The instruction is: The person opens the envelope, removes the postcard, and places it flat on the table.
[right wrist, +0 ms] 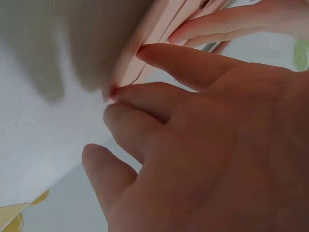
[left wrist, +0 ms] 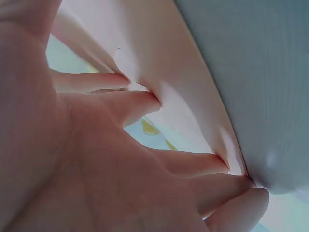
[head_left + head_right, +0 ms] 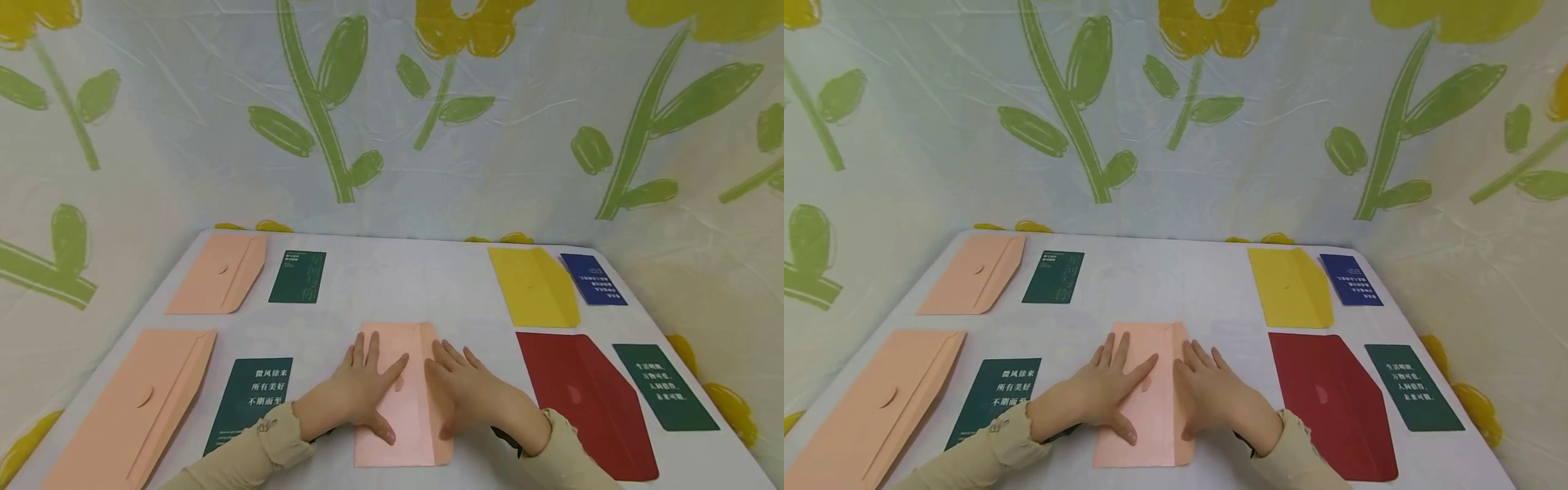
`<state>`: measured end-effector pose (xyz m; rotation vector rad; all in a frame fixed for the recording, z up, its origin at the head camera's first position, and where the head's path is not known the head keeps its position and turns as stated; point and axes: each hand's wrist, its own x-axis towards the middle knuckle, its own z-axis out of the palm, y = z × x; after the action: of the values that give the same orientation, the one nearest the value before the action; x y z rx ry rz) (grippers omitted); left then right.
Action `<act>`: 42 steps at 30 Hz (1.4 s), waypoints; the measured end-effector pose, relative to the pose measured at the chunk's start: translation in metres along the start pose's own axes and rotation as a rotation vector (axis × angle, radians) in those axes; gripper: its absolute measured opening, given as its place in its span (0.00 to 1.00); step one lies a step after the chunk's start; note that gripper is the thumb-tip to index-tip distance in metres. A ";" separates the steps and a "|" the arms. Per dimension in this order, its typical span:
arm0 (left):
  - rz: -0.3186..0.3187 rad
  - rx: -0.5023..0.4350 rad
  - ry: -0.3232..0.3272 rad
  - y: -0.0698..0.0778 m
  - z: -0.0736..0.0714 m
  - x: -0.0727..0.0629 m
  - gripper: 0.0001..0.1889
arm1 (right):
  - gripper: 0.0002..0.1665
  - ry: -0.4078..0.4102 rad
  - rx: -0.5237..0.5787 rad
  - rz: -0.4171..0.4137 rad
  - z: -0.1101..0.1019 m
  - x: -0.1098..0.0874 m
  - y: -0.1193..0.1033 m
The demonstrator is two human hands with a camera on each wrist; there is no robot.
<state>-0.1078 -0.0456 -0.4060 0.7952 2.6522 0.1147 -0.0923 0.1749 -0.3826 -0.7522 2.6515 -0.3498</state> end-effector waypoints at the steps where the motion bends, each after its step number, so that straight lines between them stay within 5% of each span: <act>1: 0.000 -0.003 0.000 0.000 0.000 0.000 0.64 | 0.60 -0.007 -0.015 0.000 0.000 0.002 0.000; 13: -0.005 0.046 -0.009 0.005 -0.008 0.002 0.64 | 0.65 -0.024 -0.092 0.061 0.007 0.013 -0.005; 21: -0.053 0.028 -0.016 0.025 -0.022 0.011 0.51 | 0.67 -0.037 -0.106 0.066 0.005 0.014 -0.005; 25: -0.091 0.067 0.020 0.033 -0.019 0.019 0.44 | 0.67 -0.051 -0.083 0.079 0.005 0.014 -0.008; 33: -0.141 0.062 0.039 0.037 -0.010 0.021 0.46 | 0.67 -0.051 -0.111 0.083 0.008 0.014 -0.011; 42: -0.160 0.097 0.000 0.039 -0.009 0.023 0.45 | 0.67 -0.052 -0.112 0.083 0.008 0.013 -0.011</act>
<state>-0.1088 -0.0002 -0.3985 0.6083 2.7267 -0.0561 -0.0945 0.1578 -0.3899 -0.6728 2.6616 -0.1580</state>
